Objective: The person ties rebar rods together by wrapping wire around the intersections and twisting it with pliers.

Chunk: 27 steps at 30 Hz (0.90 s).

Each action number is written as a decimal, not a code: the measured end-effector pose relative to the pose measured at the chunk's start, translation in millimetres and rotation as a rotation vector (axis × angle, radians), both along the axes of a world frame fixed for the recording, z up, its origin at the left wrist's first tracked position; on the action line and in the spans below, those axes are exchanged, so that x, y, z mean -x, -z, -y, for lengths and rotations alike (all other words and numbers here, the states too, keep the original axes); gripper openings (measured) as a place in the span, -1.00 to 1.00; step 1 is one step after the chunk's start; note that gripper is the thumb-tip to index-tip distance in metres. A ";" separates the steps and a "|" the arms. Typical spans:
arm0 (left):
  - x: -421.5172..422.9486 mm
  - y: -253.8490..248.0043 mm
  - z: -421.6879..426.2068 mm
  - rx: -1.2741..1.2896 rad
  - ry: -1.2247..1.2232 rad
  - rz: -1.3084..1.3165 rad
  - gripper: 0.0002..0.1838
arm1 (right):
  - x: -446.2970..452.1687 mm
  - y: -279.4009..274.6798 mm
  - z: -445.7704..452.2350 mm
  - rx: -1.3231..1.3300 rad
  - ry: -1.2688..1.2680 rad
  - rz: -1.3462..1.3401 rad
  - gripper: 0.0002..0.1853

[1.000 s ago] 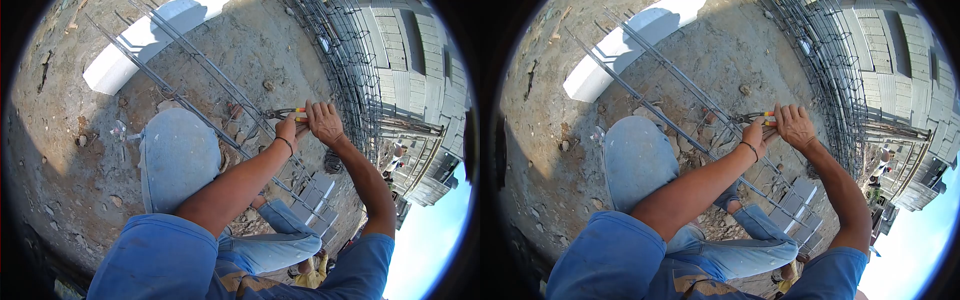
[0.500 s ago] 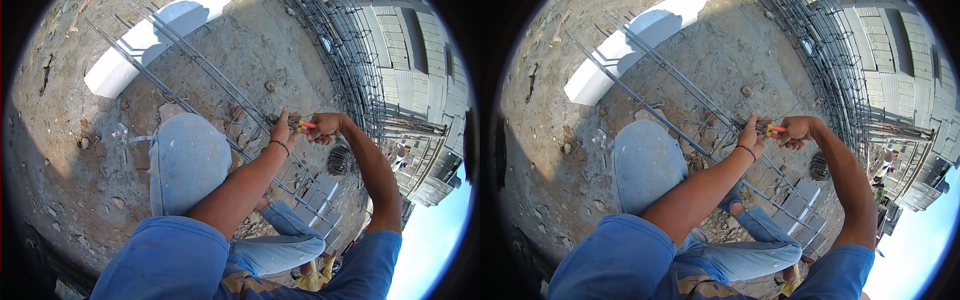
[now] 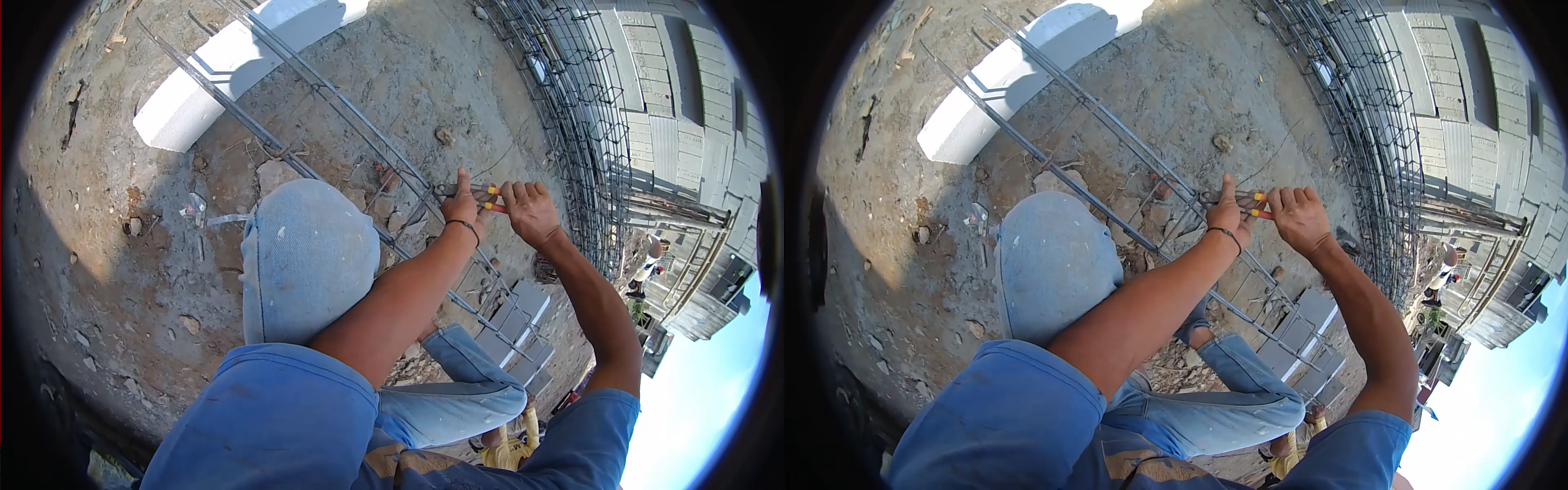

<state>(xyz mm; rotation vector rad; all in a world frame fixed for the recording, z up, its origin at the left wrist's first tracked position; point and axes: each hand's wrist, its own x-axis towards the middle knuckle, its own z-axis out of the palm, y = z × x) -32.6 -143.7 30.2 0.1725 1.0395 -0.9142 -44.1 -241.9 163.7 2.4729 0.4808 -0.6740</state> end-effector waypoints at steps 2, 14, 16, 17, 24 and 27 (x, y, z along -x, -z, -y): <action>2.7 0.6 -3.3 0.106 -0.028 0.020 -0.45 | -8.6 -6.2 1.0 -0.086 0.150 -0.081 -0.66; -2.8 9.0 6.7 0.100 -0.165 0.051 -0.44 | -70.6 -32.2 -6.1 -0.335 1.202 -0.849 -0.74; -6.6 6.2 7.8 0.123 -0.182 0.019 -0.44 | -39.6 -32.0 -22.0 -0.027 0.273 -0.188 -0.63; -9.5 4.4 8.3 0.145 -0.205 -0.006 -0.45 | -26.9 -27.5 -25.8 0.021 0.060 0.012 -0.57; 2.5 -13.4 -3.4 0.106 -0.155 -0.020 -0.45 | -11.7 -7.1 7.1 -0.244 0.476 -0.243 -0.60; -3.9 -34.8 -12.1 0.087 -0.038 -0.032 -0.49 | -45.6 -34.5 0.5 -0.555 1.202 -0.754 -0.50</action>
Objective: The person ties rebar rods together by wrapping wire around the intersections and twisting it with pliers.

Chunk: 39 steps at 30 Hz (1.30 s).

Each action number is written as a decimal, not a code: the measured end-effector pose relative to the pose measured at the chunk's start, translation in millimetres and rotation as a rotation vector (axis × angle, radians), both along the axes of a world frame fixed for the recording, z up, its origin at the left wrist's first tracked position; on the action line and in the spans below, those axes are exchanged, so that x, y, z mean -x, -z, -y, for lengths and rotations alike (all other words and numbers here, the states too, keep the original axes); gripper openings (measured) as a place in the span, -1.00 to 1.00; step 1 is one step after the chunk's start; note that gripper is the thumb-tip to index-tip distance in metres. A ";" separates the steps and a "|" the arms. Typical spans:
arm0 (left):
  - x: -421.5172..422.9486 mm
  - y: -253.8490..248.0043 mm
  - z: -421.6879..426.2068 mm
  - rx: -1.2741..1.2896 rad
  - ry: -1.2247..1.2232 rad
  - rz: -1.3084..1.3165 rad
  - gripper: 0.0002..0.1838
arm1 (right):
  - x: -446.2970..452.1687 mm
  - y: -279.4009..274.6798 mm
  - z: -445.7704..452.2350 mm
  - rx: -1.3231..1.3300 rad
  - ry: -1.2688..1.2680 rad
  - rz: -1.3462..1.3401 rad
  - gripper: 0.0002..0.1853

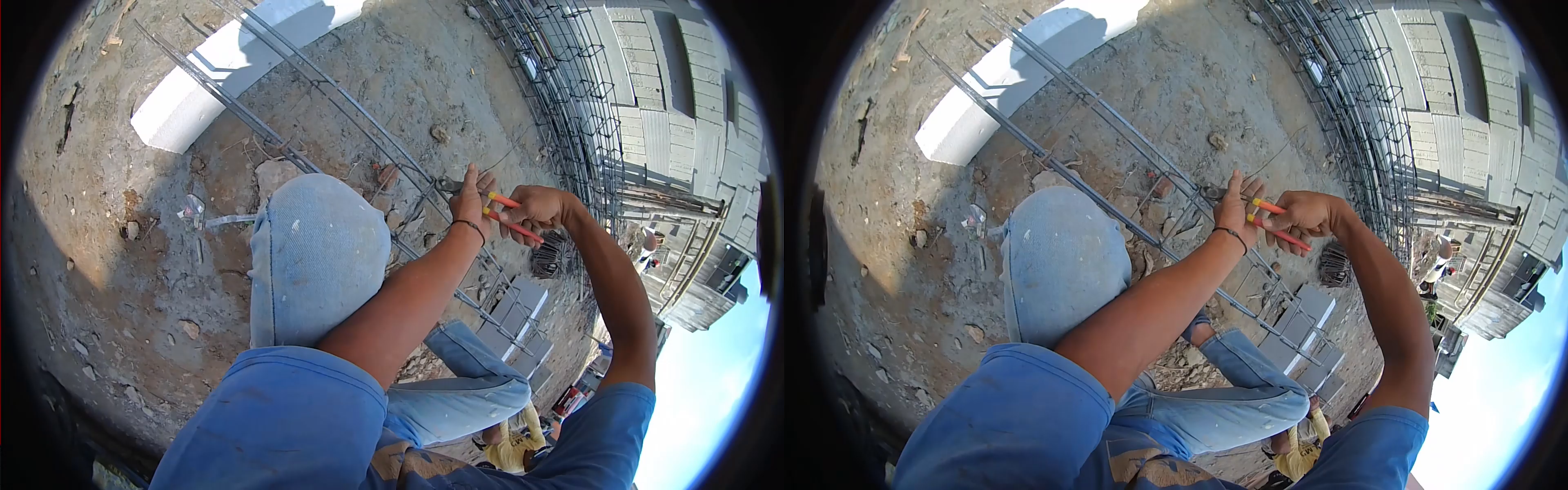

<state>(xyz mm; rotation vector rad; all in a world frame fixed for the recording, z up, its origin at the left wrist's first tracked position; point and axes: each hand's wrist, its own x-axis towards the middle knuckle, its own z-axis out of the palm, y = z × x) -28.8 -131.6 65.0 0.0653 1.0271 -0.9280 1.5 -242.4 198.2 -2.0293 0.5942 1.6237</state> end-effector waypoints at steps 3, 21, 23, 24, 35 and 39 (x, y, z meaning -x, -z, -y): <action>0.0 8.3 -0.3 0.117 -0.120 0.041 -0.66 | 1.0 -2.1 -6.8 -0.174 0.459 -0.274 -0.44; 3.9 -25.0 -23.9 -0.718 0.652 0.750 -0.49 | 92.3 34.2 -26.7 -0.596 1.344 0.113 -0.72; 0.0 -19.7 -21.9 -0.718 0.692 1.081 -0.53 | 110.4 34.1 -47.4 -0.658 1.393 0.176 -0.68; 1.1 -14.5 -15.4 -0.817 0.668 1.263 -0.55 | 112.5 27.1 -69.6 -0.545 1.367 0.403 -0.69; -84.0 -62.2 -120.8 -0.985 0.362 1.610 -0.60 | 113.1 -87.0 -244.0 -0.800 1.502 0.651 -0.40; -168.4 -146.7 -220.7 -0.928 0.032 1.363 -0.54 | 111.6 -92.0 -241.3 -0.839 1.194 0.574 -0.31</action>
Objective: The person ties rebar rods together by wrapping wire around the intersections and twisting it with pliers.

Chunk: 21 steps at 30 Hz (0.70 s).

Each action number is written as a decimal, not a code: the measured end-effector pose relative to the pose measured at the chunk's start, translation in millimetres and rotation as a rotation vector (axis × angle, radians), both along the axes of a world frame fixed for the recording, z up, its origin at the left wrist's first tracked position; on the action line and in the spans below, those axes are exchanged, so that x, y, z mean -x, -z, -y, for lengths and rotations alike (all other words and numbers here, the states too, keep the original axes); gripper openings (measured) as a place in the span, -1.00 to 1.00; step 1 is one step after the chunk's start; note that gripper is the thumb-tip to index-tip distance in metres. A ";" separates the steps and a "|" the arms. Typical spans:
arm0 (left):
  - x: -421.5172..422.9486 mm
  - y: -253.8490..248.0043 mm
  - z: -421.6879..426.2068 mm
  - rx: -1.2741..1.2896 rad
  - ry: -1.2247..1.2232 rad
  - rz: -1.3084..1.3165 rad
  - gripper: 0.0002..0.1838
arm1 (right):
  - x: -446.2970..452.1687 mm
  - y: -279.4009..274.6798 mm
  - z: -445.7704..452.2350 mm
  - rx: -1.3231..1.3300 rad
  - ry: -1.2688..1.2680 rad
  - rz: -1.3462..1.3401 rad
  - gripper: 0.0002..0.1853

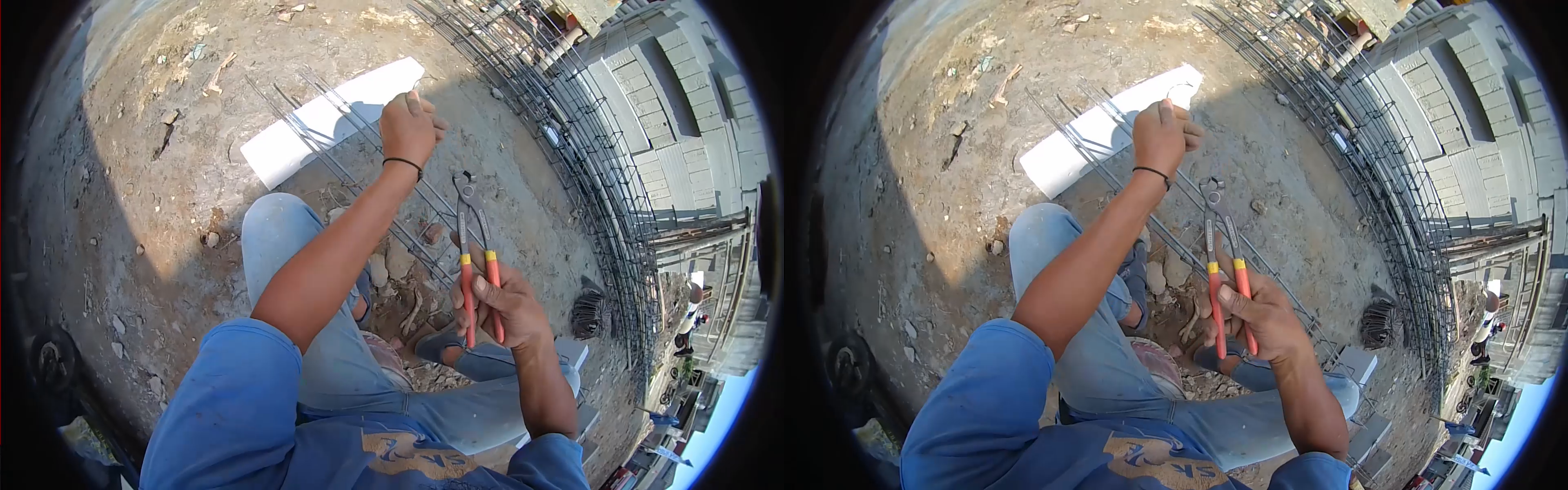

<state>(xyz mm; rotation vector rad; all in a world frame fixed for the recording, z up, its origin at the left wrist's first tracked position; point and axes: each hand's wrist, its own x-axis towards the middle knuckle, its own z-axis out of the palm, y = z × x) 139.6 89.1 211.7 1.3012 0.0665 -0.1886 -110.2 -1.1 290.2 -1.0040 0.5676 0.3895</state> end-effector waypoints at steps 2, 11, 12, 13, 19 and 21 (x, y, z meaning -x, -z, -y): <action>-41.1 -18.7 -60.0 0.174 -0.226 0.125 -0.52 | -38.0 -44.9 -14.4 0.030 -0.100 0.019 -0.51; -83.8 -37.0 -139.8 0.431 -0.515 0.125 -0.55 | -227.7 18.8 -10.4 1.849 -0.335 0.751 -0.82; -85.1 -39.9 -136.1 0.455 -0.469 0.152 -0.56 | -236.6 55.1 0.2 1.888 -0.480 0.648 -0.80; -84.9 -44.3 -133.3 0.472 -0.453 0.162 -0.56 | -235.4 92.6 15.2 1.876 -0.722 0.560 -0.78; -96.3 -36.2 -135.3 0.532 -0.454 0.123 -0.55 | -195.9 172.6 31.3 1.786 -1.031 0.179 -0.73; -94.8 -37.0 -131.5 0.549 -0.438 0.096 -0.55 | -197.6 165.8 33.0 1.780 -1.058 0.188 -0.74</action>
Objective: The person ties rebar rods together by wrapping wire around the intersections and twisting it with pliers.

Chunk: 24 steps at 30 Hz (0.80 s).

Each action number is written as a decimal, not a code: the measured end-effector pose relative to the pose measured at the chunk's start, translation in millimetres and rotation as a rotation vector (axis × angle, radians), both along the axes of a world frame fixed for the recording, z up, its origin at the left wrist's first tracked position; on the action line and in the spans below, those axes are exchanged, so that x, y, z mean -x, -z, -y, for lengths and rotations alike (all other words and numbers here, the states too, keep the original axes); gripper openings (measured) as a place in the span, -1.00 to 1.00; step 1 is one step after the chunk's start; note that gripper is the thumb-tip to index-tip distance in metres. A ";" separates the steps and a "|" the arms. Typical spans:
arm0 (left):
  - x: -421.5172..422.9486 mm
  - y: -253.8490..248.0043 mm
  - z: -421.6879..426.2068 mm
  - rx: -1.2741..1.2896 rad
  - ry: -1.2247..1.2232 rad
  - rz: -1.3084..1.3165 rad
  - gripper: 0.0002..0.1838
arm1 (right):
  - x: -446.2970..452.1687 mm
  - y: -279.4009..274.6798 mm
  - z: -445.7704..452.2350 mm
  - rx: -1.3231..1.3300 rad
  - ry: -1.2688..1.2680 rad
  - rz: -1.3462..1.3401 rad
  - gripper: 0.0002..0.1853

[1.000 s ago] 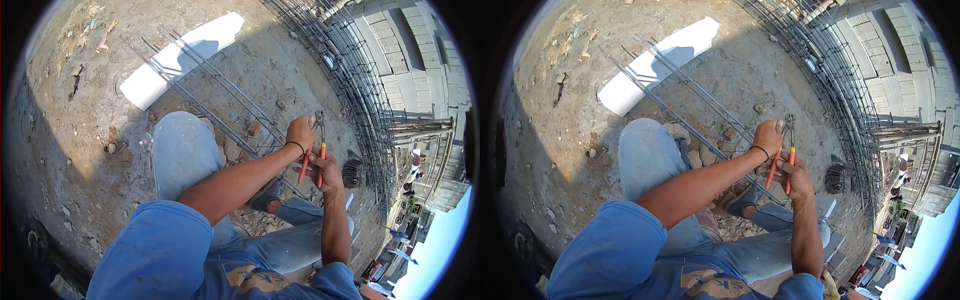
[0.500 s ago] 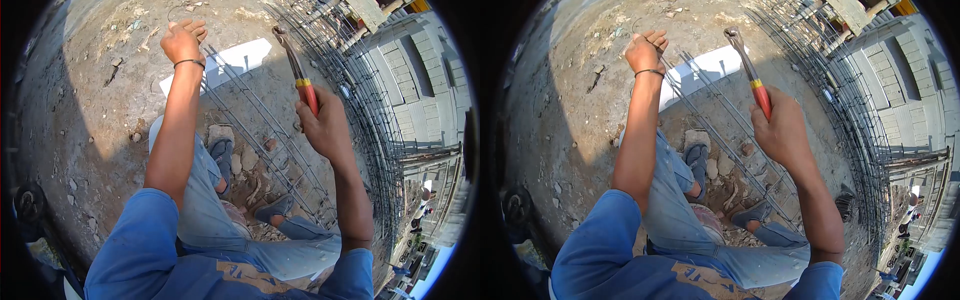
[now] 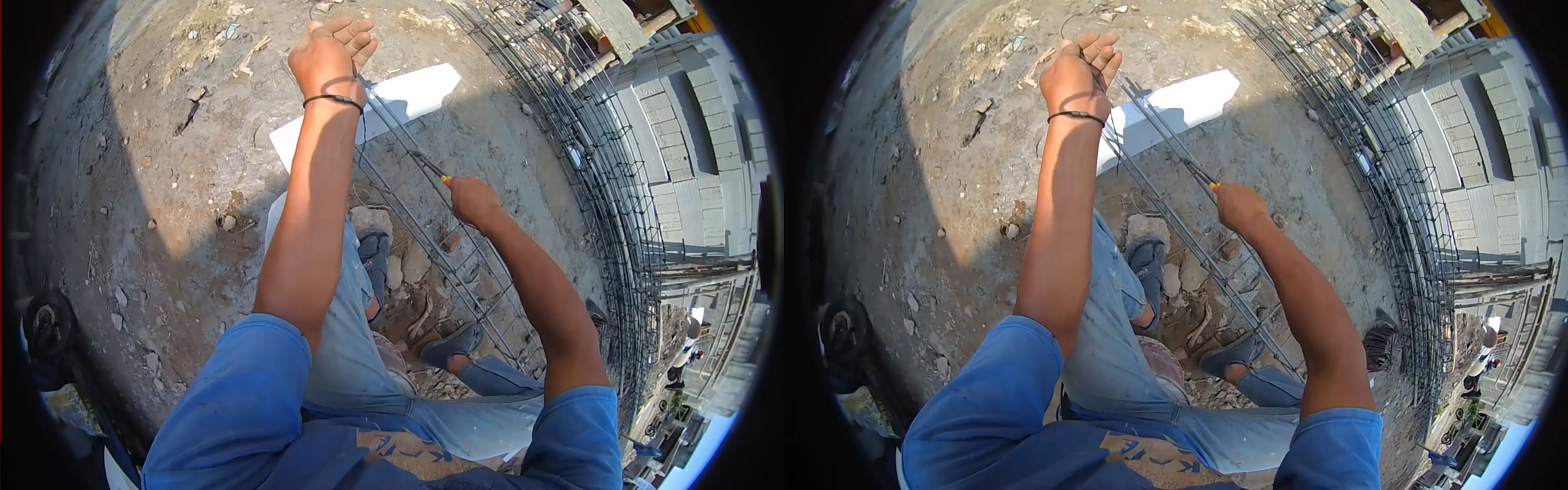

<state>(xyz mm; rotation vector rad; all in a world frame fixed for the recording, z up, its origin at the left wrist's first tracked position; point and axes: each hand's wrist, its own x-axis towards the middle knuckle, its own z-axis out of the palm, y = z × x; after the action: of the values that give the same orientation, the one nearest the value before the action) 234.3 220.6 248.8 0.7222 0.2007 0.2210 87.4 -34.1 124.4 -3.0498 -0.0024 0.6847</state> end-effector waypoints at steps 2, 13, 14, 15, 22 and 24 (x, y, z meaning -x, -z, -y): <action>3.7 -2.2 -1.3 -0.006 0.041 -0.051 -0.57 | -15.4 -12.8 -0.8 0.008 -0.052 -0.012 -0.75; 17.7 1.6 -32.7 0.297 0.247 0.215 -0.62 | 9.7 8.9 -30.4 -0.102 -0.070 0.117 -0.77; 19.0 0.5 -32.5 0.296 0.245 0.209 -0.62 | 17.8 13.7 -22.9 -0.100 -0.072 0.120 -0.77; 17.5 0.4 -32.2 0.311 0.258 0.228 -0.62 | 23.1 14.0 -22.2 -0.089 -0.053 0.108 -0.78; 4.6 -6.9 -2.1 0.059 0.055 -0.042 -0.61 | 9.4 -15.5 -31.7 0.007 0.036 -0.135 -0.74; 7.6 -7.9 -1.3 0.052 0.081 -0.046 -0.60 | 0.2 -47.4 -48.5 -0.009 0.034 -0.065 -0.73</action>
<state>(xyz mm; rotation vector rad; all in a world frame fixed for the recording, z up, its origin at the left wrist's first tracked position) 226.8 222.0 256.7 0.6830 0.2202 0.1218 87.3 14.4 171.8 -3.0098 0.0468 0.7790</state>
